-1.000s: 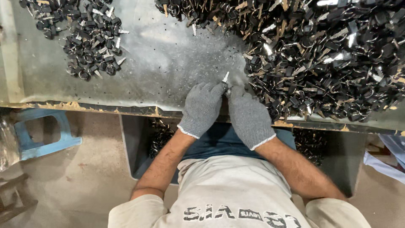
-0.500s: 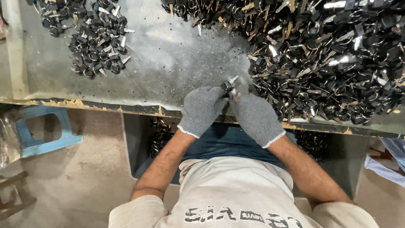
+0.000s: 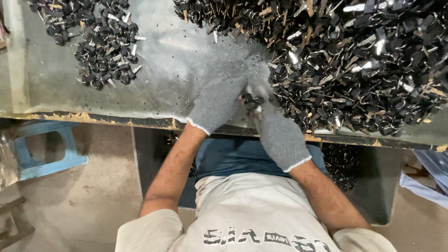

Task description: The person, wearing gray gloves, picks small black metal parts one at a time from a large pile on a metal work table and places them into a bin below the table, gradually moving the parts from the table surface into the container.

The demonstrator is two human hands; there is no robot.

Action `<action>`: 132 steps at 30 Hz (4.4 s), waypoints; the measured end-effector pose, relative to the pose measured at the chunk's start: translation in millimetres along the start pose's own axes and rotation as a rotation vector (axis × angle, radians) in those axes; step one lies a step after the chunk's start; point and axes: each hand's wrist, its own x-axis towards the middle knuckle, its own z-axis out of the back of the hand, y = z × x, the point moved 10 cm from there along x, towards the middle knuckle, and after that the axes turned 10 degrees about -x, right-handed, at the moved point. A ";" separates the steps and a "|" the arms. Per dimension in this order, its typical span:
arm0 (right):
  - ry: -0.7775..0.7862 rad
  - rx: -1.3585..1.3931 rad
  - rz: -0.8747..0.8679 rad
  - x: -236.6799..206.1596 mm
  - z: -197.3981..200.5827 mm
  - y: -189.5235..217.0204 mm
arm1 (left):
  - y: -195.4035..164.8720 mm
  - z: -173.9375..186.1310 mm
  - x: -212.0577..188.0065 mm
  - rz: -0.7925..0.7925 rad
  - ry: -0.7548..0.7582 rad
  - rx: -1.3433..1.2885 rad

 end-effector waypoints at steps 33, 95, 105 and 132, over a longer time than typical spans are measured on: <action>-0.164 0.190 0.045 13.4 12.7 -9.3 | -8.4 -2.7 -28.6 -0.012 -0.297 -0.051; -0.151 -0.220 0.003 16.7 -1.9 21.8 | -13.6 -7.7 -45.6 -0.098 -0.333 -0.154; -0.199 -0.187 0.150 12.9 -5.8 18.3 | -11.5 -2.9 -46.9 -0.111 -0.340 -0.152; -0.164 0.032 0.141 -0.6 0.8 0.5 | -42.5 -5.5 -19.1 -0.086 -0.283 -0.019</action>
